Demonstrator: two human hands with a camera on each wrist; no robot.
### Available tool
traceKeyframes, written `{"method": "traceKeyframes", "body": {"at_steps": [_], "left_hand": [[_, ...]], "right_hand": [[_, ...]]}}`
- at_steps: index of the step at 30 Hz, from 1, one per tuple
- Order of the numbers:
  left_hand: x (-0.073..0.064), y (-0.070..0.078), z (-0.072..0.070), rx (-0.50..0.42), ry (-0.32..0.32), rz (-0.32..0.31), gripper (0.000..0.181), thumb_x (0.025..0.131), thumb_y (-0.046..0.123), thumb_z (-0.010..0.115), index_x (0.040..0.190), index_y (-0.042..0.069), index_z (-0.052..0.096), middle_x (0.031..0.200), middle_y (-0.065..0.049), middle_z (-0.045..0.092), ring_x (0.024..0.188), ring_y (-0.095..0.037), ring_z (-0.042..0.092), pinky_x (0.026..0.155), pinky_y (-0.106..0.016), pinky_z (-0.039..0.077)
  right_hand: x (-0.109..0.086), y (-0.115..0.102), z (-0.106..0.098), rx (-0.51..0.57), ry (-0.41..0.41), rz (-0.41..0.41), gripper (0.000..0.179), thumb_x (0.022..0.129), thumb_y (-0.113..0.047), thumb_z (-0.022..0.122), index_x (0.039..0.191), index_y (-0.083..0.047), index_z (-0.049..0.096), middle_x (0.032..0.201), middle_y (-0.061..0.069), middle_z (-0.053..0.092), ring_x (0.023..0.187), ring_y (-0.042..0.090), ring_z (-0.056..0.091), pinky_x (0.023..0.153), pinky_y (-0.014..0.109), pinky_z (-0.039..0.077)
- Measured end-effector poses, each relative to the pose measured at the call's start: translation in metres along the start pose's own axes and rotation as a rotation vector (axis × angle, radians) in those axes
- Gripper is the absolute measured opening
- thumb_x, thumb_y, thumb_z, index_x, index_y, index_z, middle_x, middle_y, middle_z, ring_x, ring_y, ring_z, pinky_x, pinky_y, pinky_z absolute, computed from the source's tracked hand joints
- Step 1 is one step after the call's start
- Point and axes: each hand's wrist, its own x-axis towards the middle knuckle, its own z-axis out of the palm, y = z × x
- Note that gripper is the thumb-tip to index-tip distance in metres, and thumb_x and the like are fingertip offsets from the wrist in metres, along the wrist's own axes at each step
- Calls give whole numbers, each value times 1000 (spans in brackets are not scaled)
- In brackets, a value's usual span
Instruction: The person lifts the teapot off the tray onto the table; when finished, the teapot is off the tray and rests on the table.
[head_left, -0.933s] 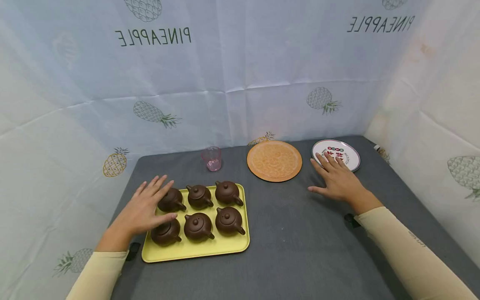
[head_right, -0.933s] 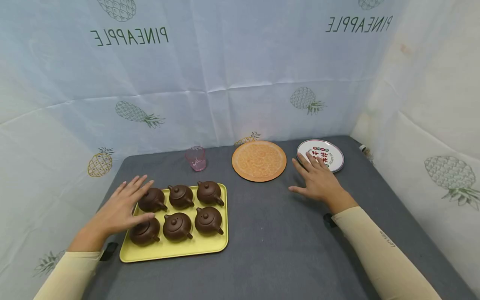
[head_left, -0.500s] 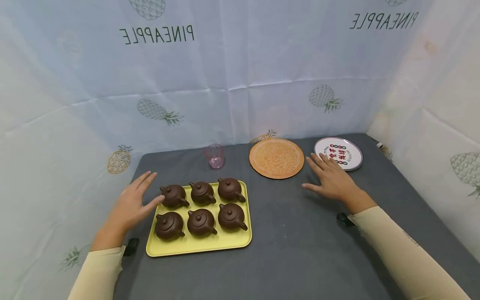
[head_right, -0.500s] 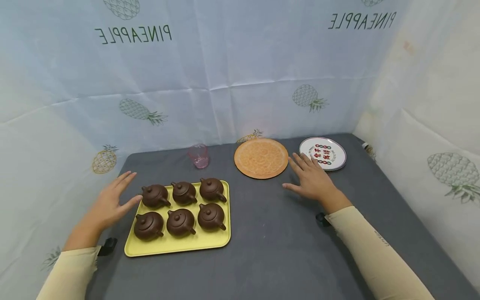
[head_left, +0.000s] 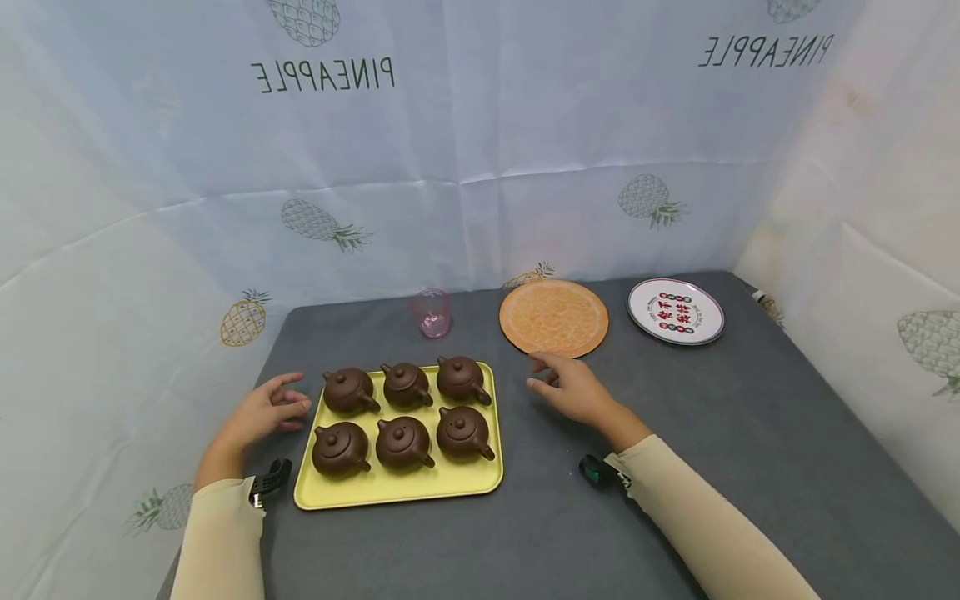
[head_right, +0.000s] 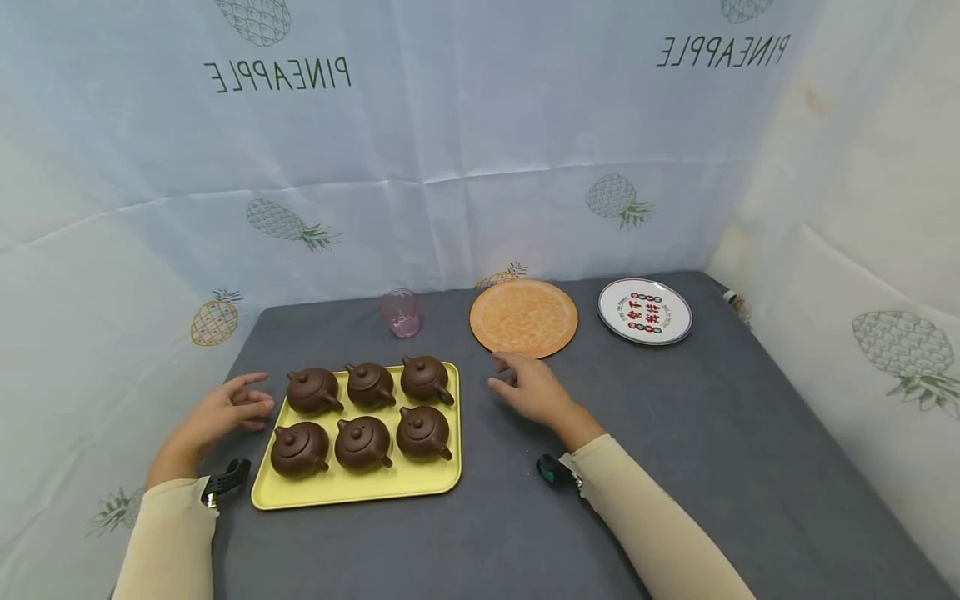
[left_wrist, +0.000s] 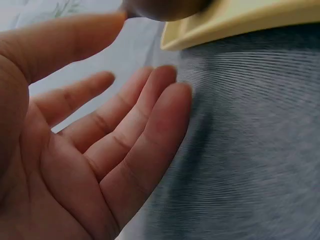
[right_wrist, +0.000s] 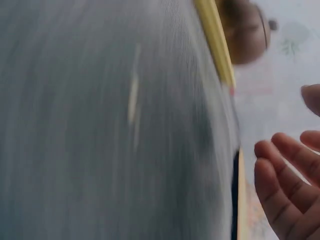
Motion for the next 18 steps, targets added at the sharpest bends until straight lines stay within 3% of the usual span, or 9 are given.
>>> {"method": "traceKeyframes", "body": {"at_steps": [3,7,10,18], "left_hand": [[1,-8,4,-46,-14,-30,70,94,7,65,148,-9,24,105,-18,63,88,-17,66,73,-37,55],[2,-13,7,-52,-23,-58,70,92,10,68,147,-8,29,105,-14,65,85,-14,66,72,-35,55],[4,-14,8,-41,-24,-47,70,90,10,71,146,-7,32,106,-16,64,84,-16,66,72,-33,55],[2,-26,11,-6,-65,32,68,84,-2,69,143,-9,36,110,-21,55,80,-16,63,70,-28,51]], "right_hand": [[7,-7,15,195,-21,38,52,96,-34,63,140,-7,52,116,3,63,84,18,65,68,36,52],[17,-16,32,402,-61,89,50,96,-33,63,135,-4,53,110,5,62,77,23,65,63,37,52],[25,-21,42,458,-83,110,47,96,-34,64,131,-6,54,107,5,62,74,24,65,60,38,52],[33,-27,69,470,-101,131,44,92,-39,67,124,-11,56,94,2,65,63,23,62,53,37,50]]}}
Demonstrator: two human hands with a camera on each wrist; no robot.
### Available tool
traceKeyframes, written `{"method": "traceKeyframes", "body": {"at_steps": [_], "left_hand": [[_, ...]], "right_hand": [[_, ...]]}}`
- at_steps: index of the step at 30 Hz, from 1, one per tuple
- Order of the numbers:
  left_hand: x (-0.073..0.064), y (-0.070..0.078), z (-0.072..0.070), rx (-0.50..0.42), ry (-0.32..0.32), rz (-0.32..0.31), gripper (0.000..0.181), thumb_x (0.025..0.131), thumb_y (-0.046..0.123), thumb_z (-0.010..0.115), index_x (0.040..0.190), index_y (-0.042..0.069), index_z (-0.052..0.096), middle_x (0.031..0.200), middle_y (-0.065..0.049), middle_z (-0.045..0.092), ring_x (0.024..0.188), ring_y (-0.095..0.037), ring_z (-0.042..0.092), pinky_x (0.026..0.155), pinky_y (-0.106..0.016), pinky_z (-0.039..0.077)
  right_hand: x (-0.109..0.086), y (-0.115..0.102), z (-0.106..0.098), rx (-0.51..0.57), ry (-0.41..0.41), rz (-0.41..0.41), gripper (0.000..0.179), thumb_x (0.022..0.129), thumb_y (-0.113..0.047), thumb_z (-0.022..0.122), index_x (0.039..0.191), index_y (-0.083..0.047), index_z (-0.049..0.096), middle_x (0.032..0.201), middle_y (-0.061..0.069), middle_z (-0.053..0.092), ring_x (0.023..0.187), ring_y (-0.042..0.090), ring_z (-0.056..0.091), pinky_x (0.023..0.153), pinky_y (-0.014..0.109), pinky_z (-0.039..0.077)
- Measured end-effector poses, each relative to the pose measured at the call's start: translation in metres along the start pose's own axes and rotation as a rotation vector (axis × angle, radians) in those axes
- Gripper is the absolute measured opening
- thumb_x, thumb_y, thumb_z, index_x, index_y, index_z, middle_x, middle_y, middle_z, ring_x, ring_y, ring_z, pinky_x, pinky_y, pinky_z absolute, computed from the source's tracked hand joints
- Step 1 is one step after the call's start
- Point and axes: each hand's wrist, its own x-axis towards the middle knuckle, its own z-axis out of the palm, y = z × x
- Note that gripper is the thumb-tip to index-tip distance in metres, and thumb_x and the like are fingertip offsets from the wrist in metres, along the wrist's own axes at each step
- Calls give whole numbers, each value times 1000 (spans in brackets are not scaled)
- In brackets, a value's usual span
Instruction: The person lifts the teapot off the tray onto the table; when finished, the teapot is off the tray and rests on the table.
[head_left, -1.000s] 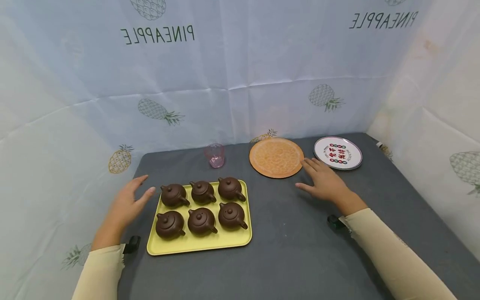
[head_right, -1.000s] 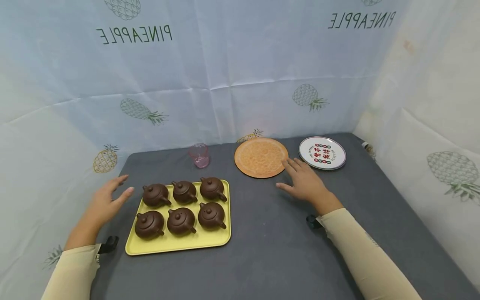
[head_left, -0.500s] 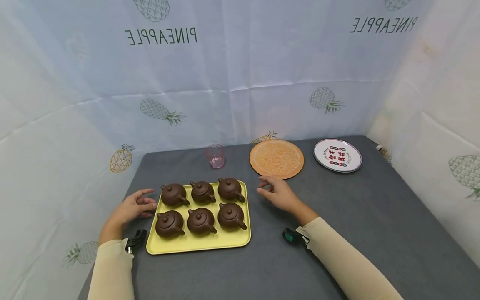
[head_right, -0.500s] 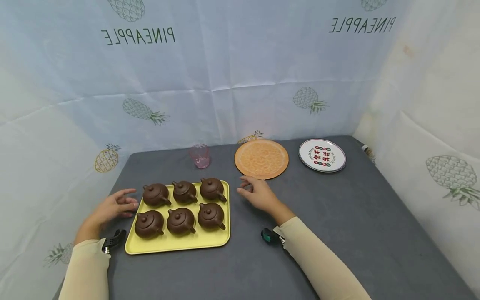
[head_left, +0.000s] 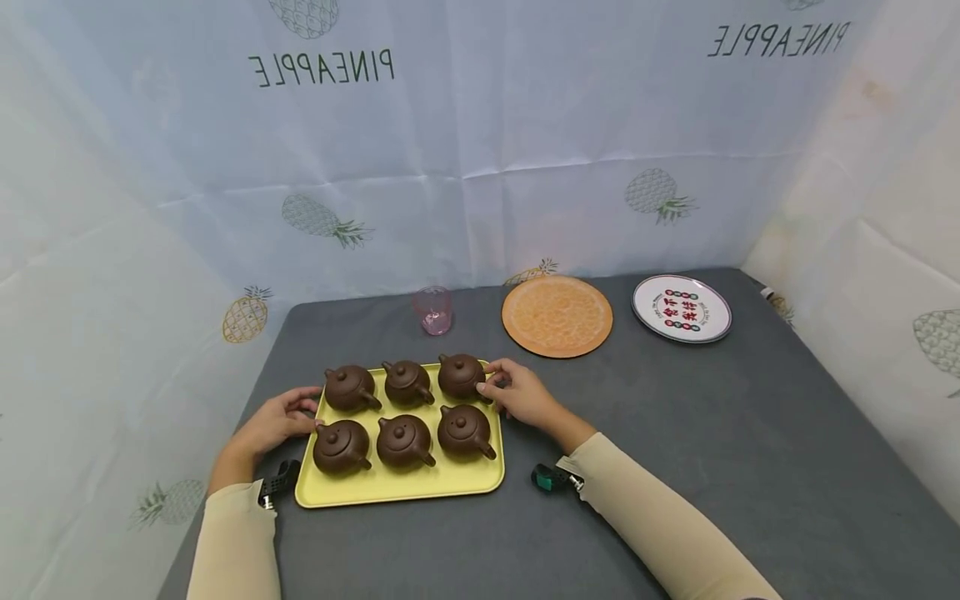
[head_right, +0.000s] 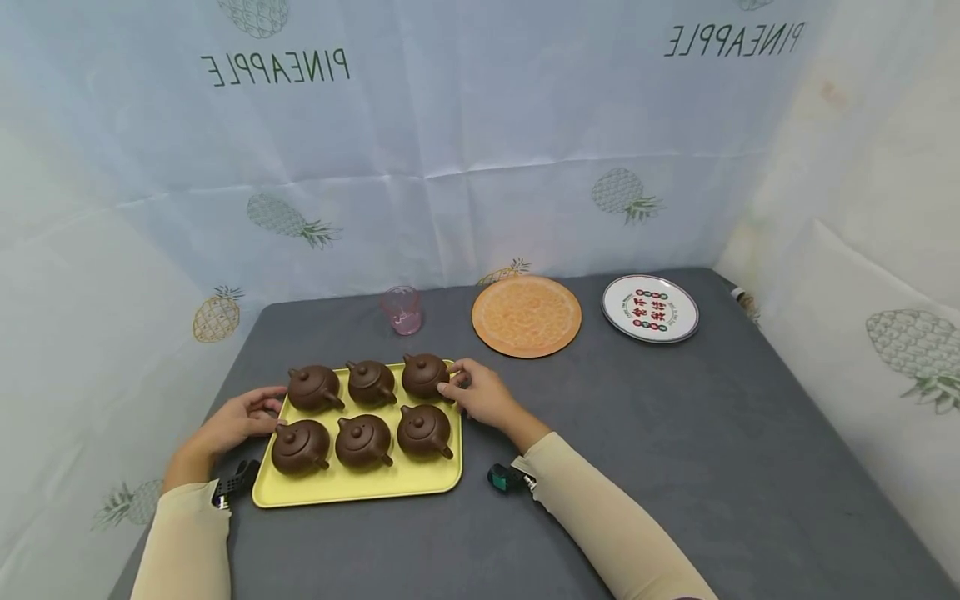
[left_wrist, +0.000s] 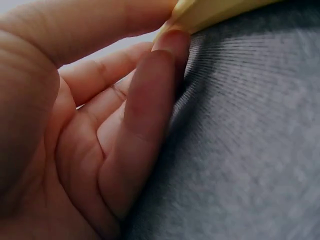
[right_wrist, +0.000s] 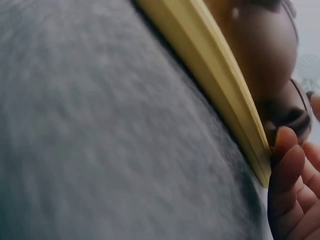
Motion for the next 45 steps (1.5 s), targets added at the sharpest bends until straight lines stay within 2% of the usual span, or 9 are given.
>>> {"method": "traceKeyframes", "body": {"at_steps": [7,12,16,21,27,32,37,40,45], "left_hand": [[-3,-14,3,-11,32,61,66,84,-5,69,141,-11,38,106,-20,57,78,-16,65,70,-27,51],[0,-14,4,-10,30,71,64,85,-4,70,140,-11,40,107,-22,57,81,-16,66,71,-28,52],[4,-5,0,13,35,41,62,85,4,73,138,-10,44,109,-22,58,84,-13,65,72,-27,52],[9,1,-5,50,27,27,64,84,11,77,137,-7,47,108,-19,61,85,-14,64,72,-27,51],[5,-4,-5,25,25,41,59,85,8,74,136,-9,47,106,-15,61,85,-13,65,73,-26,51],[4,-8,-2,26,9,51,58,86,9,74,135,-10,47,108,-14,60,89,-14,65,75,-26,51],[4,-8,-2,41,15,23,61,85,12,76,136,-7,48,111,-16,59,90,-14,64,75,-27,51],[6,-8,-2,47,20,18,62,85,13,77,136,-6,49,112,-18,58,90,-14,64,75,-28,51],[5,-9,-3,35,12,40,61,86,11,75,137,-9,47,111,-17,58,89,-13,64,75,-27,51]], "right_hand": [[-1,2,9,33,74,11,27,91,-31,71,101,-8,65,74,6,64,57,22,59,52,37,51],[-3,4,8,20,72,14,22,92,-33,70,89,-11,67,64,7,59,52,21,56,49,36,50],[-1,3,4,-6,38,1,25,91,-37,70,88,-12,67,62,6,59,53,20,57,50,36,50],[1,0,-1,-38,11,-13,23,93,-34,68,89,-11,68,64,6,61,55,20,59,51,35,51],[1,-4,-2,-63,5,8,20,96,-29,64,92,-10,68,71,7,64,62,20,62,56,35,53],[-1,0,-1,-95,9,-22,18,98,-27,62,92,-10,66,71,4,63,63,18,62,59,33,52],[-2,5,-3,-74,1,-69,19,98,-26,61,92,-8,67,72,4,63,64,17,63,61,32,53],[-5,4,-8,-49,5,-90,20,97,-25,62,93,-6,67,76,6,64,65,18,63,61,32,54],[-15,-2,-24,-40,29,-68,18,97,-23,62,94,-6,67,83,9,66,66,19,65,63,34,54]]}}
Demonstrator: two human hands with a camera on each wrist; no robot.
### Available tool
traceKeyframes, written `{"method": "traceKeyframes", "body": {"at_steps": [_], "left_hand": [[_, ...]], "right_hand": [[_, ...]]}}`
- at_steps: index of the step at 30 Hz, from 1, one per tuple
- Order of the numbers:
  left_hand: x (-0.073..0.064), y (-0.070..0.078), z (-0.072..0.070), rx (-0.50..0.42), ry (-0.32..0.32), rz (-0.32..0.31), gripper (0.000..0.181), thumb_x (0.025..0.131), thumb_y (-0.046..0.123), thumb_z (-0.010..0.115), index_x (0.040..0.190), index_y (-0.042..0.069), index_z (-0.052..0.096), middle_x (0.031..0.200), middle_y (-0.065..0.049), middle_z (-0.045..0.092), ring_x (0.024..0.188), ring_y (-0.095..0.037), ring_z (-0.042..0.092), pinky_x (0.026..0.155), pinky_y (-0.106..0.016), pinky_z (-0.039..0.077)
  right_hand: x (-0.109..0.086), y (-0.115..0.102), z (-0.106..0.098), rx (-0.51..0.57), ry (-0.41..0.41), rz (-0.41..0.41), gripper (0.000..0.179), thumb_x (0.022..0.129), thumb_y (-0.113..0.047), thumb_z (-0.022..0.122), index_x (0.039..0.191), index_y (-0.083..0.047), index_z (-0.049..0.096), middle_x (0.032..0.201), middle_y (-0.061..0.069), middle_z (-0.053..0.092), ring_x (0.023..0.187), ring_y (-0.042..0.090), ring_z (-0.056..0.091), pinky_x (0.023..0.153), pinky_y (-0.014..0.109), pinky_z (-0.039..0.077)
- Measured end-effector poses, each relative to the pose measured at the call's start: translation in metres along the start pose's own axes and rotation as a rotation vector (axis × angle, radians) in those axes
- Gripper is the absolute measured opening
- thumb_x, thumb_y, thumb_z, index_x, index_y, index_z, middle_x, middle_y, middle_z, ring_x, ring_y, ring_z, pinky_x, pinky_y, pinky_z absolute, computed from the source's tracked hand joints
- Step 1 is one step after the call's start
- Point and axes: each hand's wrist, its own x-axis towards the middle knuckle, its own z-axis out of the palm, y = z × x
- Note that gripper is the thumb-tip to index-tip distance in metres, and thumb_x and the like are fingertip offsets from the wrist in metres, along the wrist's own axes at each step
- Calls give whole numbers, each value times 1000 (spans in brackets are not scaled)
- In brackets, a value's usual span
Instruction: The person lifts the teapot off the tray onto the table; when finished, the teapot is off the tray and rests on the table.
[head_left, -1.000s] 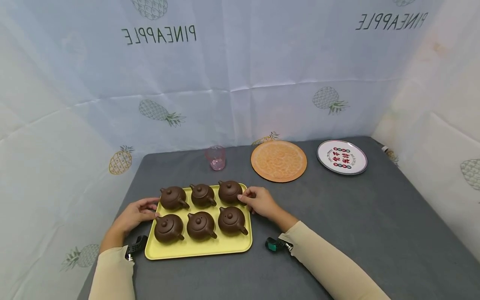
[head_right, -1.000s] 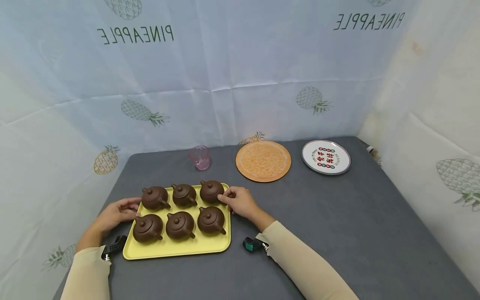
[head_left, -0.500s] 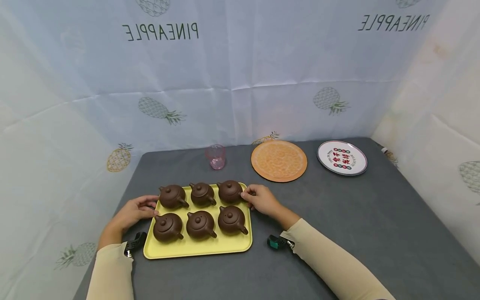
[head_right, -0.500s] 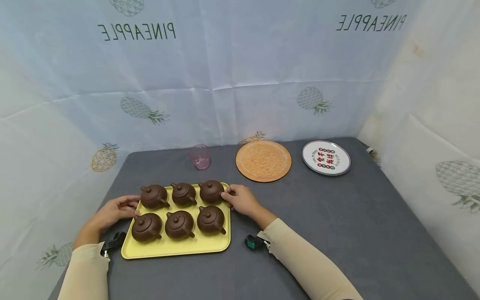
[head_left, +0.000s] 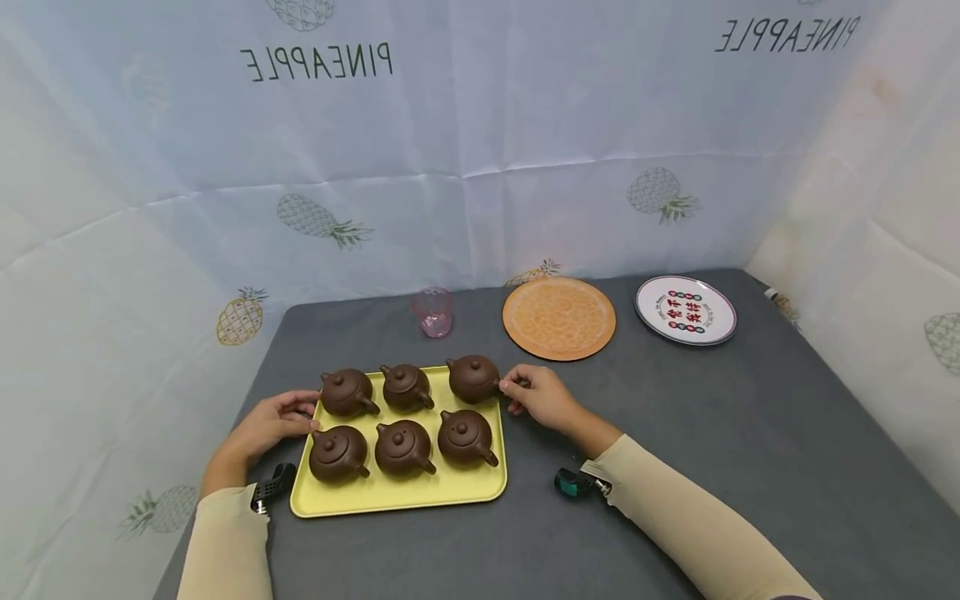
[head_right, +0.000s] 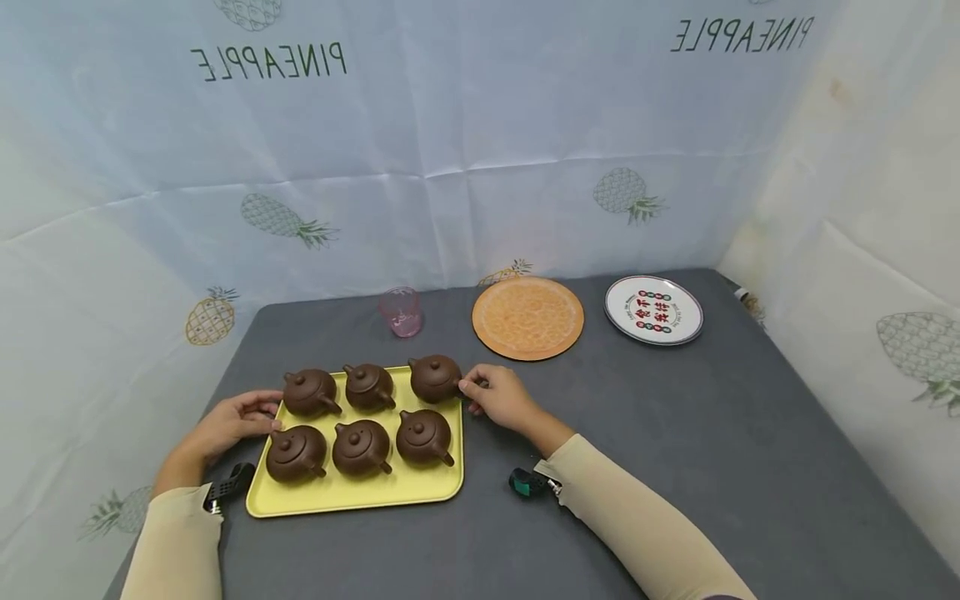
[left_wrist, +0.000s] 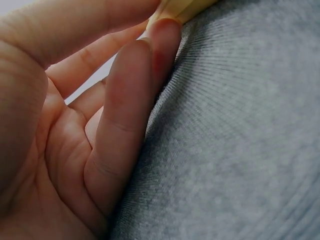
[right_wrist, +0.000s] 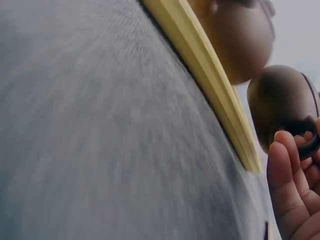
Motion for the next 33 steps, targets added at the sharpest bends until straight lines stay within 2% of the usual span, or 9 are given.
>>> {"method": "traceKeyframes", "body": {"at_steps": [4,11,18,25,33], "left_hand": [[1,0,1,-25,-1,26,61,86,5,74,136,-12,45,109,-19,57,87,-13,65,74,-26,52],[-1,2,1,-37,-5,16,62,87,7,74,137,-11,44,111,-21,57,88,-14,65,74,-27,52],[0,2,2,-22,-15,13,60,89,6,70,139,-11,42,115,-24,56,88,-14,65,75,-27,51],[1,2,3,-28,-18,18,59,89,8,71,139,-10,43,115,-24,56,88,-14,65,75,-27,51],[0,1,2,-35,-18,11,59,90,7,70,139,-11,43,115,-25,56,88,-14,65,75,-27,51]], "right_hand": [[-13,0,-19,-28,37,30,18,97,-24,62,94,-6,68,86,10,67,67,19,65,64,35,54],[-29,9,-48,-56,92,48,18,97,-20,63,94,-3,67,88,12,66,67,20,65,63,35,54],[-40,24,-71,-69,86,39,21,97,-19,62,95,1,66,86,14,65,67,22,65,63,35,54],[-43,33,-78,-64,80,63,21,97,-18,63,96,2,66,84,13,65,68,22,65,62,34,55],[-44,29,-76,-55,66,73,21,98,-13,61,98,7,65,87,20,65,69,29,66,63,39,55]]}}
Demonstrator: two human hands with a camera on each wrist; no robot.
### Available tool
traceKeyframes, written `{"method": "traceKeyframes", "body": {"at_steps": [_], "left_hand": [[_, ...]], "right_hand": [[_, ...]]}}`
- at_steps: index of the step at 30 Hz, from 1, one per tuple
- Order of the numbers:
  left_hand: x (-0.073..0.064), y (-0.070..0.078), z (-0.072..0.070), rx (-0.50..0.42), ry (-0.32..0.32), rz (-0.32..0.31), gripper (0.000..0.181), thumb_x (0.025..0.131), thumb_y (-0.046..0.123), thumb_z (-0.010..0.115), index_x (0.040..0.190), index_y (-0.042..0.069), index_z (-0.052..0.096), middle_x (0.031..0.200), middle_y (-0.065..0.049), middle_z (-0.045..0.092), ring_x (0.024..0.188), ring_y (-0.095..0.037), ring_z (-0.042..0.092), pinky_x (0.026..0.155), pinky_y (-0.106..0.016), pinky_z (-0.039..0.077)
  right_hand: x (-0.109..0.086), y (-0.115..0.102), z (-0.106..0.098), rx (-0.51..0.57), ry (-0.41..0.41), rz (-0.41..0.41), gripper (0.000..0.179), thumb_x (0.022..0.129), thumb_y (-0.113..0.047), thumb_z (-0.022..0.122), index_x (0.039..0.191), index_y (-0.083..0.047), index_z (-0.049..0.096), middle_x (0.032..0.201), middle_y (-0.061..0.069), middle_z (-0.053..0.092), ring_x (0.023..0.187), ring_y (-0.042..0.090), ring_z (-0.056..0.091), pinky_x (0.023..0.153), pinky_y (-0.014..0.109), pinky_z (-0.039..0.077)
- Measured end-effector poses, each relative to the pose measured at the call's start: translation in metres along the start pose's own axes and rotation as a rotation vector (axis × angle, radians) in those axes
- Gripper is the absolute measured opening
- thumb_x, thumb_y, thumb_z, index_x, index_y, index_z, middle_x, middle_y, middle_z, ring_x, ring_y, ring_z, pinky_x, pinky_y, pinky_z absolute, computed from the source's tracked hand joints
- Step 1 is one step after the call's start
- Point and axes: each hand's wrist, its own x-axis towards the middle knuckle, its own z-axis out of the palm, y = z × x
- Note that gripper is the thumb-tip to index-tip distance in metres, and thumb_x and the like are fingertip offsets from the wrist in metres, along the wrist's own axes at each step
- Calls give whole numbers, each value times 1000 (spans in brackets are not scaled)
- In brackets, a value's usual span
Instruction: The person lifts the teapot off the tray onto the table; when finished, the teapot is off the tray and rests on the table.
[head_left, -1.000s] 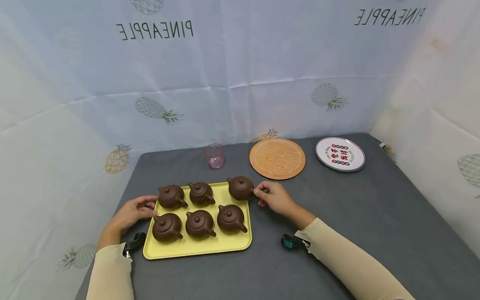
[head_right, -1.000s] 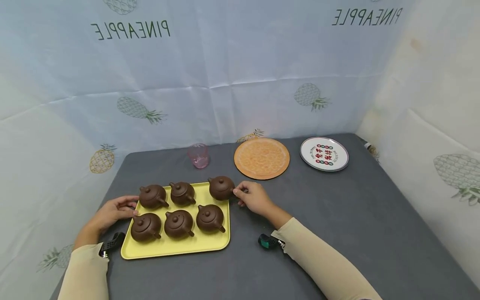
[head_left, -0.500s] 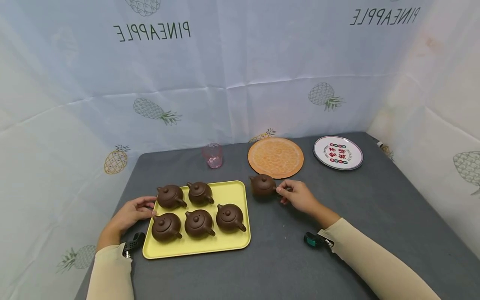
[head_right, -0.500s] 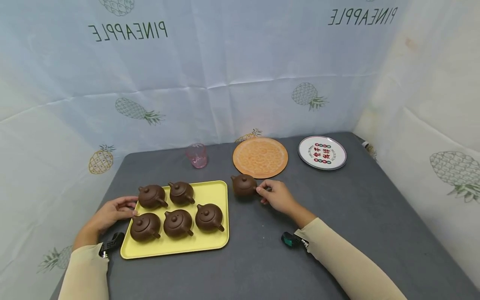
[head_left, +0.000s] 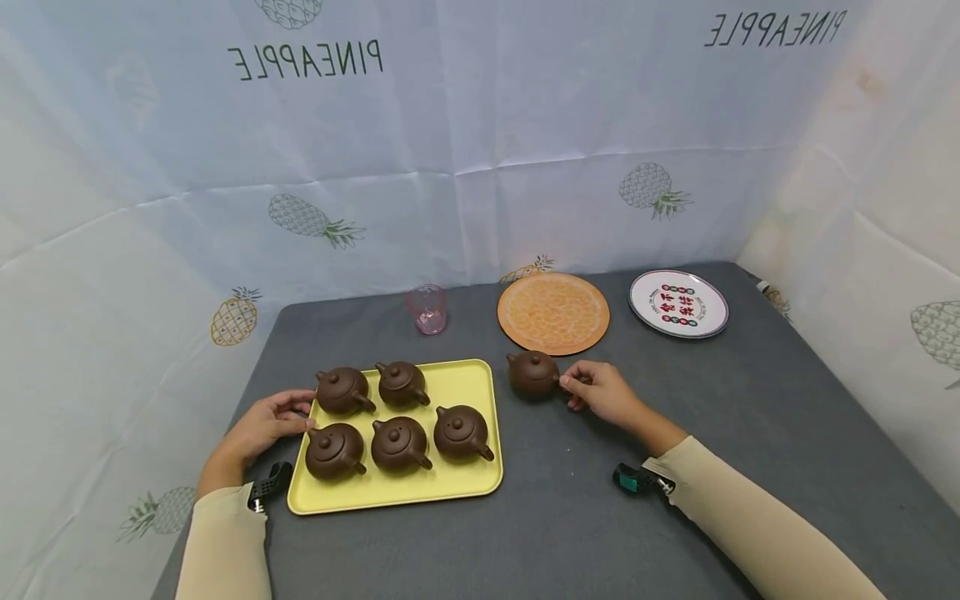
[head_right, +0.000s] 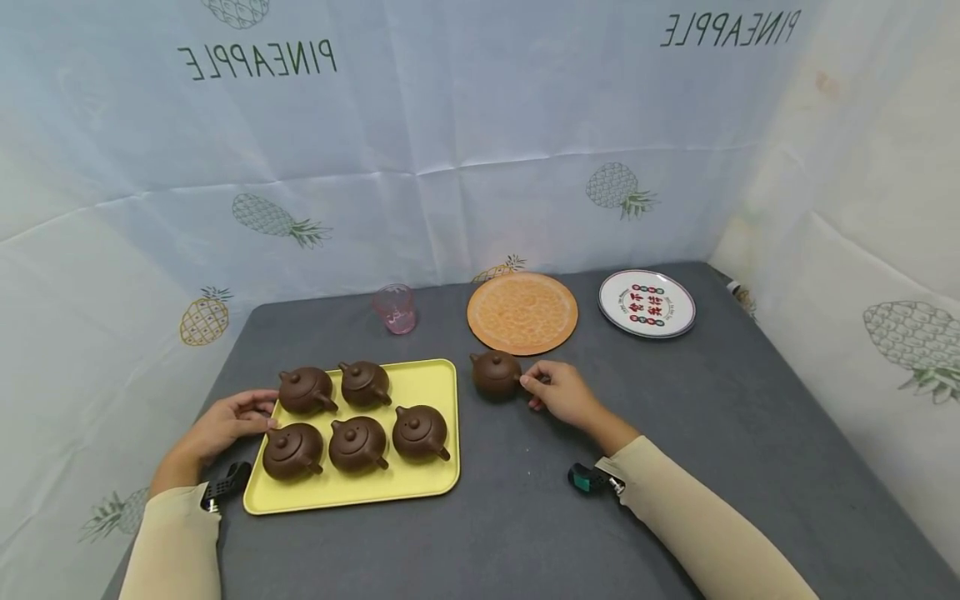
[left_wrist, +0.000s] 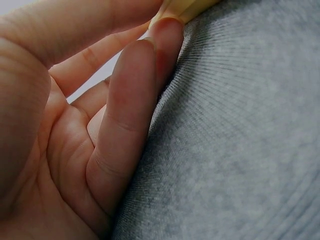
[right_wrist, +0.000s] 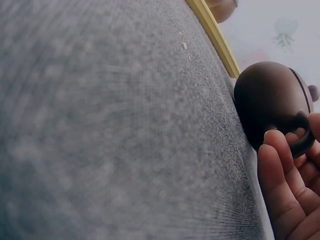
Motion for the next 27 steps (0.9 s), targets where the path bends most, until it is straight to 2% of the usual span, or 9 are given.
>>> {"method": "traceKeyframes", "body": {"at_steps": [2,5,9,14,18,22,27], "left_hand": [[0,0,0,-2,3,1,59,89,7,70,138,-11,43,115,-25,56,88,-14,65,75,-27,51],[-1,1,1,-3,5,3,59,89,7,71,138,-11,43,114,-25,56,88,-14,65,75,-27,51],[-1,2,1,0,4,-3,58,90,7,70,138,-10,43,115,-24,56,88,-14,65,75,-27,51],[1,3,0,12,4,-10,59,90,9,70,139,-9,43,117,-25,56,89,-14,65,76,-27,50],[1,3,0,10,6,-13,59,90,9,70,139,-9,43,117,-24,56,89,-13,64,76,-26,50],[0,2,1,1,7,-5,58,89,7,70,139,-10,44,115,-24,55,88,-13,64,75,-26,51],[0,1,1,5,6,5,58,90,8,70,138,-10,44,115,-24,56,89,-13,64,75,-27,51]], "right_hand": [[-3,-10,0,-9,-2,-4,20,98,-9,59,98,10,64,87,23,64,70,33,66,64,41,55],[-3,-10,0,-6,-4,6,20,98,-7,58,99,12,63,88,26,63,72,36,66,65,43,55],[3,7,0,18,5,15,21,98,-13,61,98,7,65,85,20,64,69,29,66,63,38,55],[4,8,-2,17,-3,-3,22,97,-18,63,96,4,66,79,14,65,66,23,65,61,35,55],[4,4,-6,-45,-24,-11,23,97,-23,63,97,0,67,75,9,65,66,22,64,59,36,54],[4,-4,-10,-101,-7,15,23,95,-31,66,97,-8,68,72,5,66,64,23,62,57,37,51],[2,-17,-9,-76,14,33,26,93,-34,67,100,-10,66,78,9,67,69,26,63,60,37,50]]}}
